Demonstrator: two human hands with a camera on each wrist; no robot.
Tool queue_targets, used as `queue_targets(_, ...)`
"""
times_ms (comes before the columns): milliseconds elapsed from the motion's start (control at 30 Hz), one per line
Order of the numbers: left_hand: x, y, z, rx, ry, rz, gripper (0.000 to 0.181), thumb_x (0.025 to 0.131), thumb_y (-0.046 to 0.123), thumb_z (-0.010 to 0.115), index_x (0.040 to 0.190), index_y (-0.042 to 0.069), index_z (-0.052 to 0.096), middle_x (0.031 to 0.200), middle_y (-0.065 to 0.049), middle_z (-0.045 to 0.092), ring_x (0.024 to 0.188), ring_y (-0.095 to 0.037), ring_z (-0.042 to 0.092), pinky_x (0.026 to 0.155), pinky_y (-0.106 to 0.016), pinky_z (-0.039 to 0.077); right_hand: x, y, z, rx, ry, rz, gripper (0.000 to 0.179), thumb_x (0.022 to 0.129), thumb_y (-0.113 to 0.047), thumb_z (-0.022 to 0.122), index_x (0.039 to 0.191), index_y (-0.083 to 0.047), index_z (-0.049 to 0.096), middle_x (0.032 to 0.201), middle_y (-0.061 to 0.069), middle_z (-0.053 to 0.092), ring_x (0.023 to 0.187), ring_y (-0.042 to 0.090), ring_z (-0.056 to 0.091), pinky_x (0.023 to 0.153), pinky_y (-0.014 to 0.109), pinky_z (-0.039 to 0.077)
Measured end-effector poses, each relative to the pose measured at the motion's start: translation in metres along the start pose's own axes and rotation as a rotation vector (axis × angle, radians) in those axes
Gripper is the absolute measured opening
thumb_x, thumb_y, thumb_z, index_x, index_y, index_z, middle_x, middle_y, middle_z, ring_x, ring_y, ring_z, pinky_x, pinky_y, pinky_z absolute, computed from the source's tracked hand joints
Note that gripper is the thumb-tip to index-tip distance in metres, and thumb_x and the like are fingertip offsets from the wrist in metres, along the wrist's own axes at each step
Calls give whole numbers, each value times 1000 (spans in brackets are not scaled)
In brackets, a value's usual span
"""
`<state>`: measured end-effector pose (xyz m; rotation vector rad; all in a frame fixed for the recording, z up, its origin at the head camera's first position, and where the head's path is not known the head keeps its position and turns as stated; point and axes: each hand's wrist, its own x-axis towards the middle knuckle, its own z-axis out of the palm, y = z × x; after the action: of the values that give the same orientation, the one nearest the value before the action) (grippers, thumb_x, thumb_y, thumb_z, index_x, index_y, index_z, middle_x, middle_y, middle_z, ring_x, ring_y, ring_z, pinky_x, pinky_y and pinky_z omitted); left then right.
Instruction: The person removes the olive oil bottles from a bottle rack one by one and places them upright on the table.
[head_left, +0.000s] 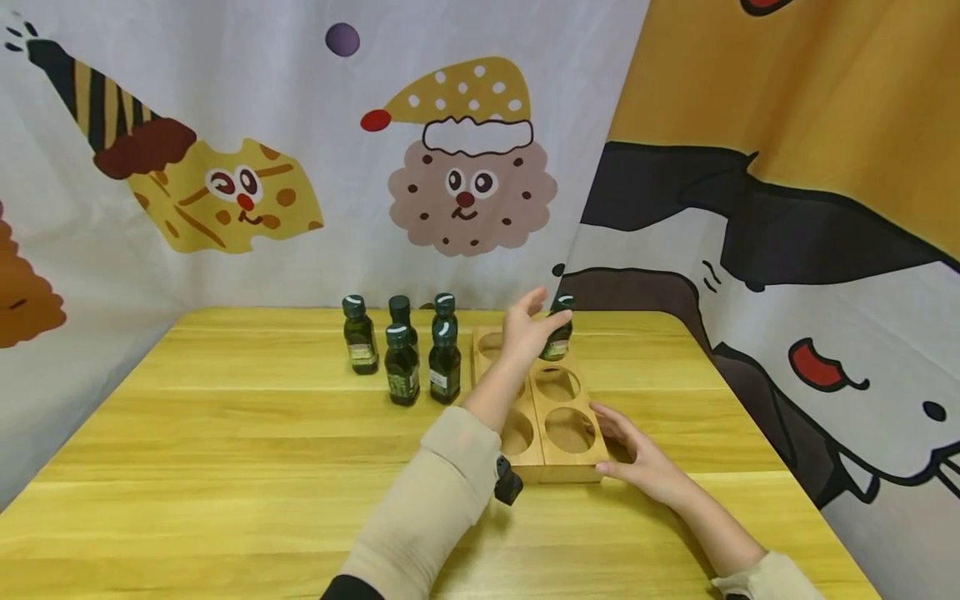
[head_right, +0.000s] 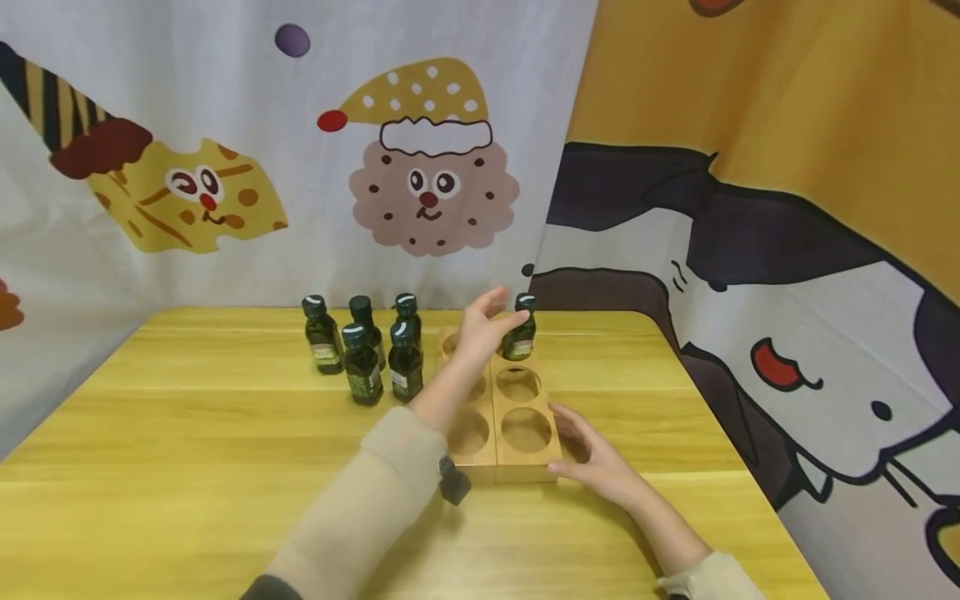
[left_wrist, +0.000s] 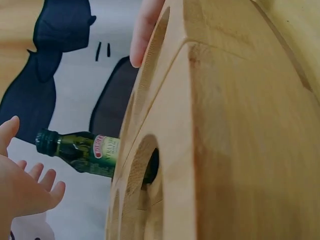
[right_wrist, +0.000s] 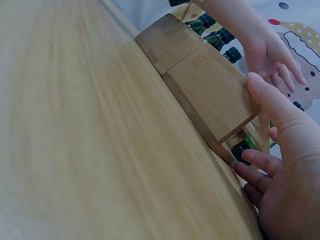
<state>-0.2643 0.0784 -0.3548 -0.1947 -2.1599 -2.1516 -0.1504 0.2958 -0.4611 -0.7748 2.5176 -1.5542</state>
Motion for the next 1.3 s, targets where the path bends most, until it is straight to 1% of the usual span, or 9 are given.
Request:
queue_targets(133, 5, -4, 7, -8, 16, 2, 57, 86, 20, 75, 138, 12, 53, 134, -2, 54, 126, -21, 46, 97, -37, 44, 0, 0, -1, -2, -4, -7, 78, 86, -1, 69, 151, -15, 27, 139, 21, 45, 123, 31, 45, 100, 24, 35)
queue_targets(233, 9, -9, 12, -13, 31, -3, 56, 86, 20, 75, 137, 13, 54, 135, -1, 54, 126, -20, 46, 96, -36, 45, 0, 0, -1, -2, -9, -9, 78, 87, -1, 69, 152, -15, 27, 139, 21, 45, 124, 29, 45, 100, 23, 35)
queue_targets(400, 13, -15, 17, -17, 50, 5, 54, 87, 19, 73, 137, 13, 54, 136, -1, 53, 126, -20, 45, 96, -36, 45, 0, -1, -2, -8, -6, -14, 78, 86, -2, 69, 151, -14, 27, 139, 21, 46, 123, 31, 45, 99, 22, 35)
queue_targets(567, 16, -19, 22, -12, 58, 4, 54, 87, 20, 73, 137, 11, 54, 135, -4, 54, 126, -22, 46, 97, -36, 45, 0, 0, -1, -13, 2, -8, 78, 86, -3, 70, 151, -14, 28, 139, 20, 46, 123, 31, 45, 99, 23, 35)
queue_targets(700, 18, -23, 26, -24, 75, -1, 52, 86, 19, 75, 134, 10, 57, 130, -8, 57, 122, -24, 50, 95, -37, 45, 0, 0, -1, -12, 4, -6, 78, 86, -2, 70, 151, -15, 28, 139, 20, 46, 122, 32, 46, 100, 25, 36)
queue_targets(833, 20, -23, 29, -44, 103, 3, 46, 85, 16, 75, 129, 9, 62, 121, -8, 62, 116, -24, 54, 92, -36, 48, 0, -2, -1, -15, -1, -13, 78, 86, -2, 69, 151, -14, 28, 138, 21, 47, 122, 34, 46, 99, 26, 36)
queue_targets(1000, 20, -21, 33, -53, 122, 6, 40, 87, 14, 73, 125, 11, 64, 110, -5, 65, 111, -22, 57, 87, -32, 51, 1, -1, -2, -20, -15, -39, 78, 87, -1, 69, 152, -10, 25, 137, 25, 46, 121, 38, 45, 99, 26, 36)
queue_targets(1100, 20, -20, 34, -59, 127, 7, 37, 88, 12, 71, 125, 12, 64, 109, -4, 65, 110, -21, 57, 86, -31, 51, 1, -1, -2, -18, -14, -41, 79, 87, -1, 69, 152, -10, 25, 137, 25, 46, 121, 39, 45, 99, 26, 36)
queue_targets(1300, 21, -22, 34, -63, 137, 31, 35, 89, 9, 69, 123, 11, 65, 110, -7, 64, 106, -20, 59, 84, -29, 52, 1, -2, -1, -9, 0, -16, 78, 86, -2, 69, 151, -13, 28, 136, 22, 48, 122, 32, 46, 99, 25, 36)
